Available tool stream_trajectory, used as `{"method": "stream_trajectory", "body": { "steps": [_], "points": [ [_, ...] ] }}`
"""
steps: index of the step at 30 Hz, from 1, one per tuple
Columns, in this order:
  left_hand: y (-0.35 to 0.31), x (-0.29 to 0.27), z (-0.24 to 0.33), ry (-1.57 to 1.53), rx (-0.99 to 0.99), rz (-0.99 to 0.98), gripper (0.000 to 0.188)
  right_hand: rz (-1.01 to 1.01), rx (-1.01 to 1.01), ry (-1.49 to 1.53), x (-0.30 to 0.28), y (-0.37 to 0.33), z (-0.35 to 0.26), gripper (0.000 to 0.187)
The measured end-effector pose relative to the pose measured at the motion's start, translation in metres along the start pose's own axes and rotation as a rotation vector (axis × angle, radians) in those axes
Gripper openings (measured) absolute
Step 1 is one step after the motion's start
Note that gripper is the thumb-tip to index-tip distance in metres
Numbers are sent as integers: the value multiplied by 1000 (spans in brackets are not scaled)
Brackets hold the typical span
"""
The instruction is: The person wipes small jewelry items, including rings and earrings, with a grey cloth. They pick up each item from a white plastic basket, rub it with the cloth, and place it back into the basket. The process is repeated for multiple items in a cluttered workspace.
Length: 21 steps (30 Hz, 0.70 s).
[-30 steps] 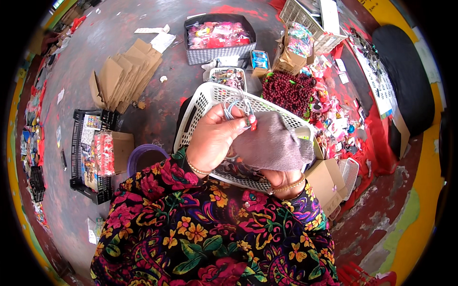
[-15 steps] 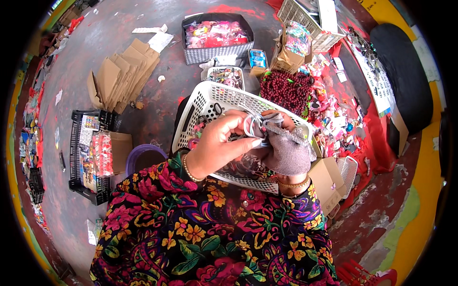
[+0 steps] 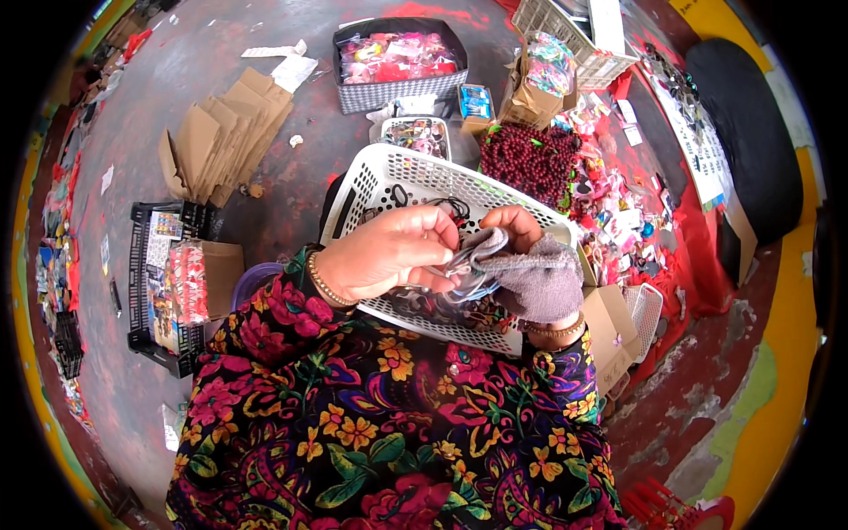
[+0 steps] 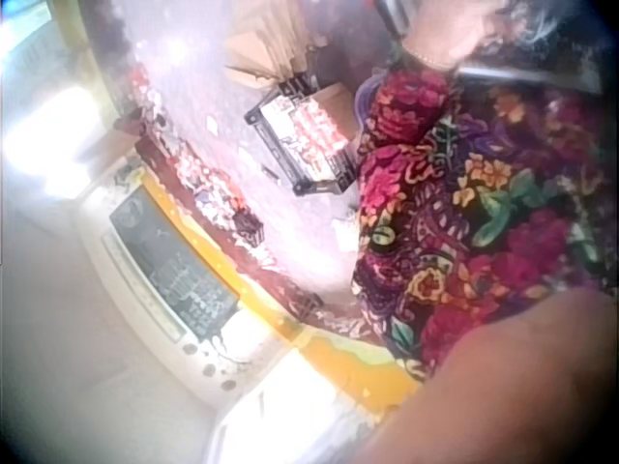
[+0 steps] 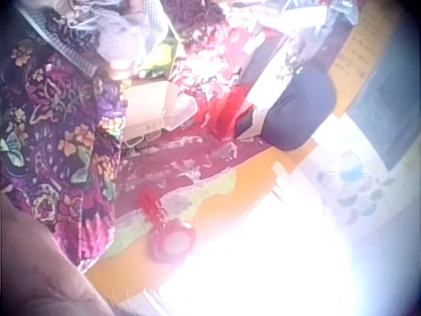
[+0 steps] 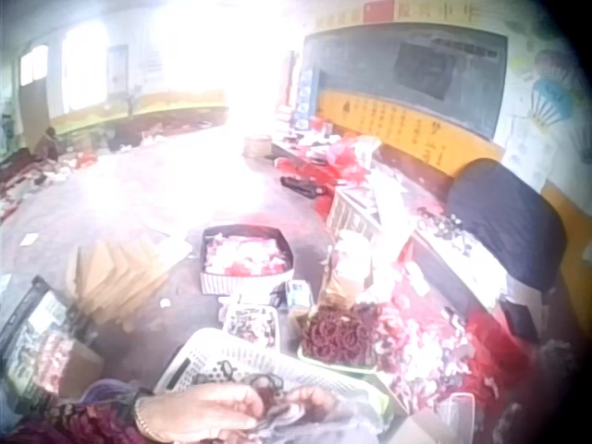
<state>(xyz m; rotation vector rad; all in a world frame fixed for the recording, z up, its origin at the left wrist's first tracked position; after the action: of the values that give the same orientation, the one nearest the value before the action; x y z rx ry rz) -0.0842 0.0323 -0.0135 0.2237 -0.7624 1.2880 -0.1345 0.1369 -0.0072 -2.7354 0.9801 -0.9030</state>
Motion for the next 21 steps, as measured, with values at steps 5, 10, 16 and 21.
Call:
{"method": "stream_trajectory", "body": {
  "steps": [5, 10, 16, 21],
  "points": [
    [1, 10, -9, 29, -38, -21, 13, 46, -7, 77, -10, 3, 6, 33],
    [7, 0, -17, 114, 37, -39, 13, 95, -71, -55, -12, 3, 3, 26],
    [5, -8, -19, 91, -7, 46, 18, 290, -243, -196, -57, 7, 25, 23],
    [-1, -15, -7, 213, 172, 66, 19, 188, -49, 457, -41, 5, 19, 29]
  ]
}}
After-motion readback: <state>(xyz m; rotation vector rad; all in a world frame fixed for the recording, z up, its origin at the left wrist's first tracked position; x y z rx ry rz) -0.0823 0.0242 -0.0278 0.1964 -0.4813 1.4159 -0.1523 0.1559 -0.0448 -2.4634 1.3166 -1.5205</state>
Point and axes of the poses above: each hand's wrist, its own y-axis towards the middle knuckle, its own x-axis out of the palm, z = x × y, the point moved 8 cm from there along y, towards the middle knuckle, and after that the axes turned 9 degrees about x, right-handed, at the moved point
